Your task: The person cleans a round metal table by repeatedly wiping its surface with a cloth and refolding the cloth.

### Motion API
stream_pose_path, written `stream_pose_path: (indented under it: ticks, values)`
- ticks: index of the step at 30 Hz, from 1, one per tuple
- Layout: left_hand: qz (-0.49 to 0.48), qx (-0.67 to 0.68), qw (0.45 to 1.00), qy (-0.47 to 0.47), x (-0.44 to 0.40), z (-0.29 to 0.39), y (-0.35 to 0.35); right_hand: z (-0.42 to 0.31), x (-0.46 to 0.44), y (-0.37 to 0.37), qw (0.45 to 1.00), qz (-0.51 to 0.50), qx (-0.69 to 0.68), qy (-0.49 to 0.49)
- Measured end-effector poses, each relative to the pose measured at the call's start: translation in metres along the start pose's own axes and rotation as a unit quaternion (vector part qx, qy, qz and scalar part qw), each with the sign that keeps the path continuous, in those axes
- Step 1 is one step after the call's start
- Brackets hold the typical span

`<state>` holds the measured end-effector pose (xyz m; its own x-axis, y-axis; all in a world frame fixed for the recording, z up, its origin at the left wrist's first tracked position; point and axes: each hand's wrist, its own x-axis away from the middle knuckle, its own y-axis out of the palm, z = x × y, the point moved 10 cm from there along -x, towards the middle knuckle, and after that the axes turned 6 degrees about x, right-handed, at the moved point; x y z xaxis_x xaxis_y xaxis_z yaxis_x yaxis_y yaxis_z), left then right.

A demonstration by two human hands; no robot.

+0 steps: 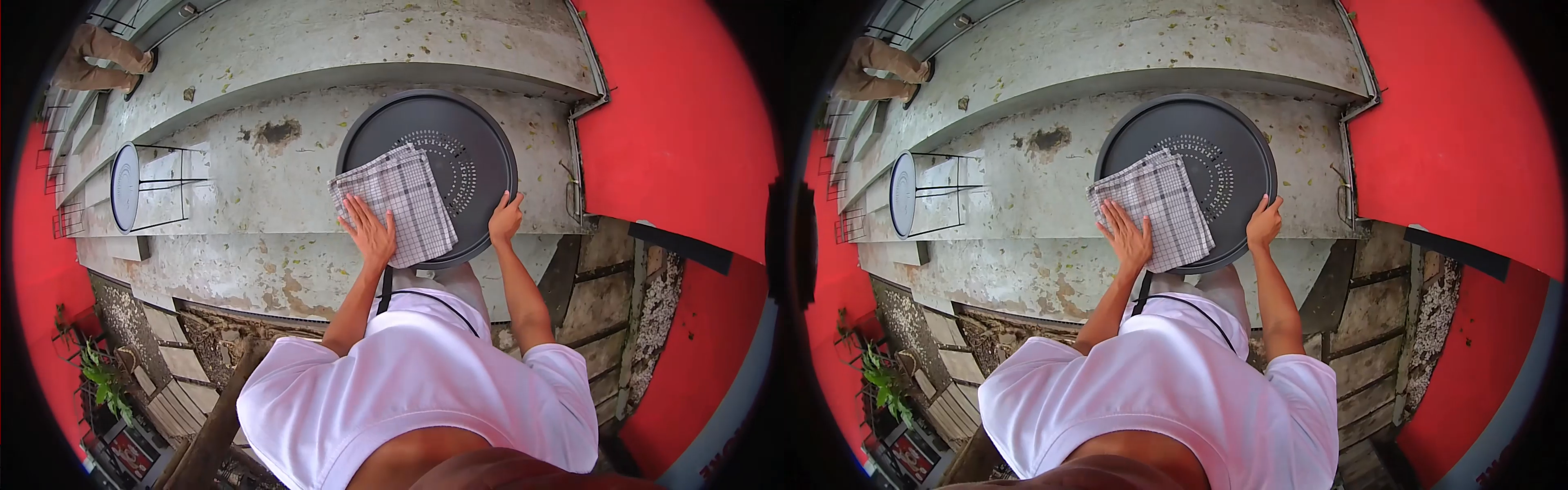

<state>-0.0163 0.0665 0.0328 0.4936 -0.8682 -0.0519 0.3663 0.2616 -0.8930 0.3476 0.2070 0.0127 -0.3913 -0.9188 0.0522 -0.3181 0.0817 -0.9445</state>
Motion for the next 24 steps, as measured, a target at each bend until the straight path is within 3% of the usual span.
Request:
stream_pose_path:
  ticks: [4, 9, 11, 12, 13, 16, 20, 22, 24]
  values:
    - [0.025, -0.065, 0.997, -0.038, -0.065, -0.006, 0.014, -0.001, -0.002, -0.002, 1.0, 0.005, -0.01, -0.002]
    - [0.066, -0.137, 0.988, 0.003, -0.183, 0.022, 0.034, -0.001, -0.004, -0.004, 1.0, 0.014, -0.011, -0.014]
    - [-0.022, -0.124, 0.988, 0.089, -0.22, 0.057, 0.057, -0.001, -0.006, -0.005, 0.999, 0.019, -0.02, -0.017]
    - [-0.026, -0.123, 0.988, 0.088, -0.236, 0.071, 0.064, -0.002, -0.006, -0.005, 0.999, 0.021, -0.033, -0.018]
    - [-0.036, -0.131, 0.978, 0.156, -0.245, 0.101, 0.075, -0.001, -0.006, -0.004, 0.999, 0.018, -0.025, -0.018]
    - [-0.022, -0.15, 0.935, 0.32, -0.232, 0.194, 0.11, 0.0, -0.006, -0.004, 0.998, 0.018, -0.063, -0.018]
    - [-0.094, 0.022, 0.855, 0.509, -0.134, 0.302, 0.154, 0.006, -0.006, 0.002, 0.999, 0.005, -0.034, -0.038]
    - [-0.204, -0.032, 0.81, 0.549, -0.078, 0.327, 0.178, 0.015, -0.006, 0.006, 0.998, -0.017, -0.054, 0.002]
    - [-0.206, -0.041, 0.809, 0.548, -0.068, 0.327, 0.178, 0.026, -0.008, 0.021, 0.997, -0.017, -0.069, -0.005]
